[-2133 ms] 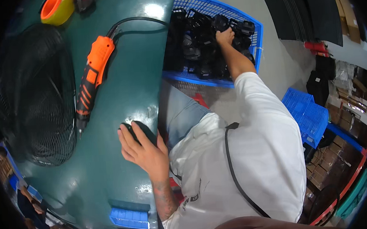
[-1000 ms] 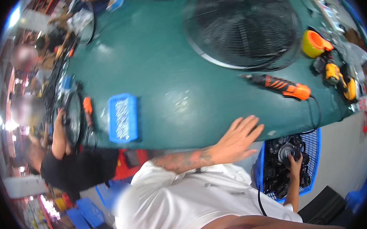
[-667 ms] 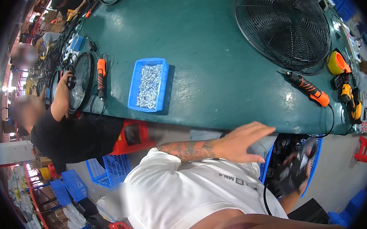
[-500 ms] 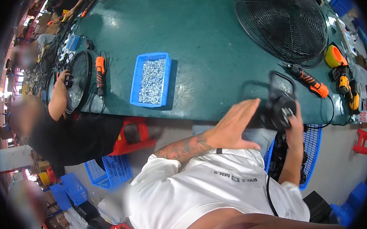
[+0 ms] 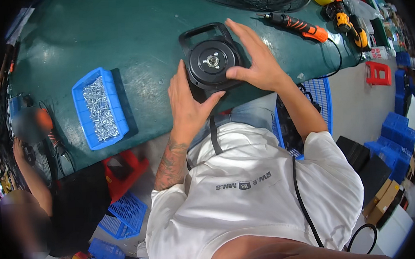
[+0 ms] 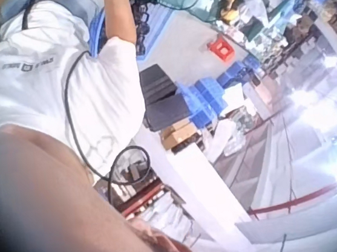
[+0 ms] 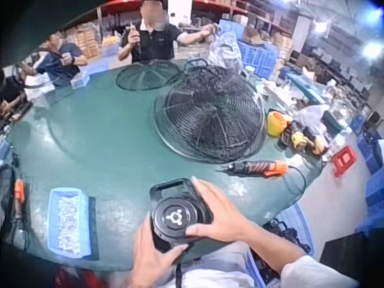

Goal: Assemble industrial fan components including attaching the rear guard to the motor using screws and an electric screwdriver.

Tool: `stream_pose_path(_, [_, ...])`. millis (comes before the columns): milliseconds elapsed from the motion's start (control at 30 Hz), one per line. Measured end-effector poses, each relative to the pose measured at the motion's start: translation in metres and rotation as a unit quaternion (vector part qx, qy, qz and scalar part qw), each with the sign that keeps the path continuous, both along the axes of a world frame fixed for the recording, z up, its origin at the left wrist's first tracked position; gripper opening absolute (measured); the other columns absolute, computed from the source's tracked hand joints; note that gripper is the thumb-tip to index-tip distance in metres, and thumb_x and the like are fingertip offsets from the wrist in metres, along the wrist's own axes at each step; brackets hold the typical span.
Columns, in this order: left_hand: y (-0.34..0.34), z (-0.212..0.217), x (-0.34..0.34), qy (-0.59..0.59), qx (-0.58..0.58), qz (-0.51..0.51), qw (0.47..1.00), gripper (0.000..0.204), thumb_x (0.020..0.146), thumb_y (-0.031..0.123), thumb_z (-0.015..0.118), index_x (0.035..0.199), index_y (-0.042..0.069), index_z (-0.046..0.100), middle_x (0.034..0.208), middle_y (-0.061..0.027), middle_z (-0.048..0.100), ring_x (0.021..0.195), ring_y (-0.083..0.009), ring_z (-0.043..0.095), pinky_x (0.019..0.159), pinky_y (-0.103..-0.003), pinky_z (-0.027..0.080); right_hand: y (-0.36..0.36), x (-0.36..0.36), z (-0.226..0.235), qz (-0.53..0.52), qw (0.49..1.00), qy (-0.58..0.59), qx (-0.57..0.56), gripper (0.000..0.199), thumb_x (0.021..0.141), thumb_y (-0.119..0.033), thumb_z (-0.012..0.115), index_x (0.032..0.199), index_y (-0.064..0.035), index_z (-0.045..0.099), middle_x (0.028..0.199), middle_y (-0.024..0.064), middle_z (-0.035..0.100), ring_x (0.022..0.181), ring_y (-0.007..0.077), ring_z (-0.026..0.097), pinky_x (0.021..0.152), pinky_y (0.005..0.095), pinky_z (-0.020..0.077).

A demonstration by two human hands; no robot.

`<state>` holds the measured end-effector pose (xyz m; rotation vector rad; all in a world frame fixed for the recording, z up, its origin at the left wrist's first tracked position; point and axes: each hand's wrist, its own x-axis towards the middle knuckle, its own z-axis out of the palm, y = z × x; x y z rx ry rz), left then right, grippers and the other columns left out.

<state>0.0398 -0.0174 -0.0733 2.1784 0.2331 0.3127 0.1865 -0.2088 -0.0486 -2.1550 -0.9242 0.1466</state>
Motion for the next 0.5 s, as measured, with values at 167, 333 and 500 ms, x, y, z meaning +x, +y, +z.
stream_pose_path(167, [-0.004,-0.009,0.005,0.032,-0.012,0.007,0.999,0.104,0.071,0.029,0.093,0.153,-0.002,0.036,0.143,-0.0244,0.053,0.130,-0.0419,0.052,0.109,-0.050,0.040,0.024,0.000,-0.009,0.101,0.991,-0.008,0.084,0.109,0.058,-0.042,0.097,0.147,-0.0030,0.047,0.145,0.0204,0.053,0.136,0.0394,0.050,0.112,0.0464,0.0425])
stream_pose_path(333, [-0.005,-0.011,0.004,-0.008,0.023,0.005,1.000,0.105,0.069,0.032,0.094,0.150,-0.003,0.039,0.129,-0.0191,0.060,0.116,-0.0351,0.058,0.102,-0.049,0.038,0.023,0.012,-0.014,0.132,0.986,0.018,0.098,0.099,0.056,-0.031,0.097,0.141,-0.0055,0.054,0.143,0.0116,0.060,0.134,0.0341,0.053,0.111,0.0451,0.0447])
stream_pose_path(500, [0.002,-0.007,0.008,0.006,0.034,0.018,0.999,0.103,0.069,0.034,0.094,0.149,-0.004,0.043,0.125,-0.0160,0.063,0.111,-0.0330,0.059,0.098,-0.046,0.040,0.024,0.022,-0.011,0.150,0.983,0.021,0.103,0.097,0.054,-0.031,0.095,0.139,-0.0064,0.056,0.133,0.0161,0.062,0.128,0.0369,0.057,0.106,0.0447,0.0484])
